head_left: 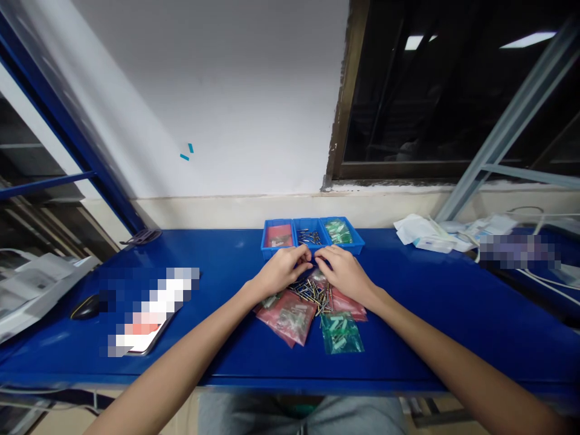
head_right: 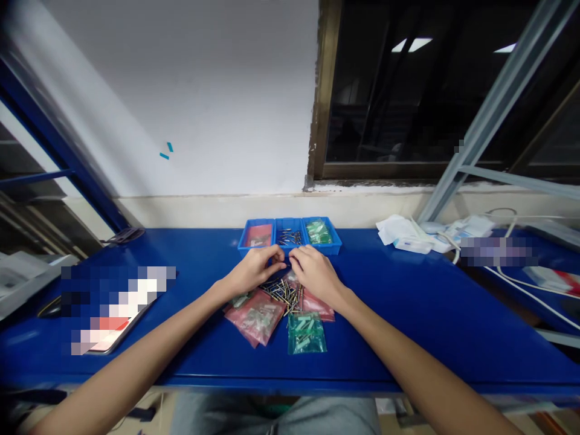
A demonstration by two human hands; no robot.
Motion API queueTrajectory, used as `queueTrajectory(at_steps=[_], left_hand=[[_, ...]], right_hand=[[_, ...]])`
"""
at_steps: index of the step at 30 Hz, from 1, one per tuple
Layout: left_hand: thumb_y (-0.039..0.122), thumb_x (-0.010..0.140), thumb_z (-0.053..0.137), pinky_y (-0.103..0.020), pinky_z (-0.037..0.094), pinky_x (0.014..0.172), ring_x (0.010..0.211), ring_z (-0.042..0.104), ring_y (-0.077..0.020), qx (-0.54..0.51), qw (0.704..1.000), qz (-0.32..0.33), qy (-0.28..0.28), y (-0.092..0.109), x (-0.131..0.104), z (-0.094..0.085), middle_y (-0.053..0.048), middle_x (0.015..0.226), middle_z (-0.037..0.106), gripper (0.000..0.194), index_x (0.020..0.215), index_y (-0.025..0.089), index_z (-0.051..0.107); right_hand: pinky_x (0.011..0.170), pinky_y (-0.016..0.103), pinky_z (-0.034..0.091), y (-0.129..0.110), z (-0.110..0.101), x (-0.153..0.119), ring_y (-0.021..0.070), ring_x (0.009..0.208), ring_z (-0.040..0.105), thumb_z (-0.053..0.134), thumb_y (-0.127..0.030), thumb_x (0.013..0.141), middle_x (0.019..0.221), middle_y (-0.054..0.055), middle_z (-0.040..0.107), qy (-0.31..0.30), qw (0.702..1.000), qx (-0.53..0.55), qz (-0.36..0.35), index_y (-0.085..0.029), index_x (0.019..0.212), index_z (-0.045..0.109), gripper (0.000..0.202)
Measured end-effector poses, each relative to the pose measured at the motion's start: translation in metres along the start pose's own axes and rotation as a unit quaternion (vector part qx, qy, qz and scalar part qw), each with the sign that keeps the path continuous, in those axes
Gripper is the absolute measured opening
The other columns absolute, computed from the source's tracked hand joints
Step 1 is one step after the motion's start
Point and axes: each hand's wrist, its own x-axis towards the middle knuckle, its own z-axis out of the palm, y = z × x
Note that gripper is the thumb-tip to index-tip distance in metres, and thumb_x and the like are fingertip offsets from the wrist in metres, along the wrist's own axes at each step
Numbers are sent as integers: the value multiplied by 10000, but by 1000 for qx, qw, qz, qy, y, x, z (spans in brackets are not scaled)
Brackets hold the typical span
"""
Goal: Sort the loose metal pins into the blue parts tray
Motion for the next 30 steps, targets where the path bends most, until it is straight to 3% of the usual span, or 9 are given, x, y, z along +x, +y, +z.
queueTrajectory(at_steps=[7, 15, 26, 30], left_hand=[[291, 972, 548, -305, 475, 745, 793, 610, -162, 9, 1000, 5, 22, -2, 1, -2, -35, 874, 656, 121, 966, 176, 585], [284, 989, 517, -296, 469, 720, 766, 601, -154, 25, 999, 1, 48, 2, 0, -3, -36, 877, 659, 131, 966, 174, 583], [209, 956, 504, -309, 507, 753, 813, 615, -166, 85, 994, 9, 67, -4, -2, -2, -59, 919, 652, 206, 1150, 152, 547], [206, 966, 496, -305, 509, 749, 829, 620, -171, 134, 989, 36, 44, -3, -3, -4, -60, 916, 657, 153, 1032, 158, 626]], right_hand=[[808, 334, 458, -2, 1, 0, 211, 895, 604, 488, -143, 957, 889, 59, 670, -14, 1000, 10, -6, -186, 904, 635, 162], [816, 339, 459, -8, 0, -1, 218, 916, 597, 485, -180, 973, 925, 69, 656, -13, 999, 36, -6, -187, 931, 588, 112], [777, 313, 441, -9, -4, 1, 196, 840, 602, 498, -153, 951, 858, 38, 646, 33, 997, 64, 32, -195, 882, 580, 114], [723, 292, 420, -15, -3, -1, 178, 755, 585, 504, -140, 930, 774, 17, 612, 37, 997, 69, 25, -199, 798, 555, 153]])
